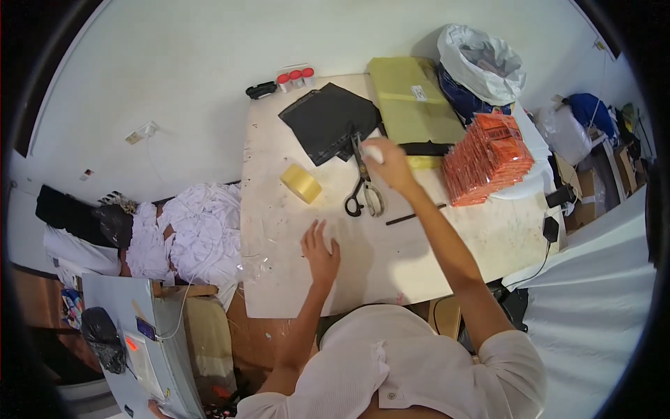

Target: Marking black fabric squares with a red pen and applying clear adhesive tape to them.

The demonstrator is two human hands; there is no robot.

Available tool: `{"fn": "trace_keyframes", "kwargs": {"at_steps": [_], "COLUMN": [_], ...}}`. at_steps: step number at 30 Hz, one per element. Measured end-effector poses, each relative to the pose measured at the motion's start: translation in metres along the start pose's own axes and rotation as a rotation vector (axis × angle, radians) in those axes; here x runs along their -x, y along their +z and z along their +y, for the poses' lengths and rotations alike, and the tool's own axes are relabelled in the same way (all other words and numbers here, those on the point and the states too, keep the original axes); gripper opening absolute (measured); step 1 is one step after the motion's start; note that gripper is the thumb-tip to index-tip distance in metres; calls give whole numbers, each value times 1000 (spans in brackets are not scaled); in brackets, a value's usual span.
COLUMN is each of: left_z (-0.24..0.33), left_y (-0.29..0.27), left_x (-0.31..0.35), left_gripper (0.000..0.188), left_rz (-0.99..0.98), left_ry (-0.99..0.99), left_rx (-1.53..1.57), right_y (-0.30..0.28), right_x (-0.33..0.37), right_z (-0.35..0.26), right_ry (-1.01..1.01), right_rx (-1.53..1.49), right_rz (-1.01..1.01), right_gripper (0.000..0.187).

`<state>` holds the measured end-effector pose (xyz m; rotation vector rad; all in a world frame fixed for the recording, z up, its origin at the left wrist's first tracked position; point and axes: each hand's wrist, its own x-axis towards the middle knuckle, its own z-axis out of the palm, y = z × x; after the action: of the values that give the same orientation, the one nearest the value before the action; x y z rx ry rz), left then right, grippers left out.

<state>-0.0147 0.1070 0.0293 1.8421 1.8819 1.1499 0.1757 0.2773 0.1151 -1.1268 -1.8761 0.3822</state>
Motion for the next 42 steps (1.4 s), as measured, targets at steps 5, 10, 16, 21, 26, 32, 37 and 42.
{"fn": "trace_keyframes", "kwargs": {"at_steps": [5,10,16,21,26,32,37,42], "left_z": [-12,-10,-11,-14,-7,-9,-8,-11], "left_y": [22,19,22,19,22,18,18,18], "left_x": [20,15,11,11,7,7,6,8], "left_gripper": [49,47,42,39,40,36,34,34], "left_rz": [-56,-77,-111,-123,-136,-141,-138,-118], "left_ry": [-1,-24,-54,-85,-64,-102,-94,-74], "left_rx": [-25,30,0,-67,-42,-20,-7,12], "right_y": [87,121,101,89,95,117,134,148], "right_x": [2,43,53,44,14,-13,-21,-18], "right_z": [26,64,83,73,79,62,66,76], "right_ry": [37,204,274,112,304,249,-280,-330], "right_rx": [-44,404,532,622,627,711,271,288], "right_rz": [-156,-38,-72,63,134,-148,-402,-301], "right_gripper": [36,41,43,40,44,58,57,30]}}
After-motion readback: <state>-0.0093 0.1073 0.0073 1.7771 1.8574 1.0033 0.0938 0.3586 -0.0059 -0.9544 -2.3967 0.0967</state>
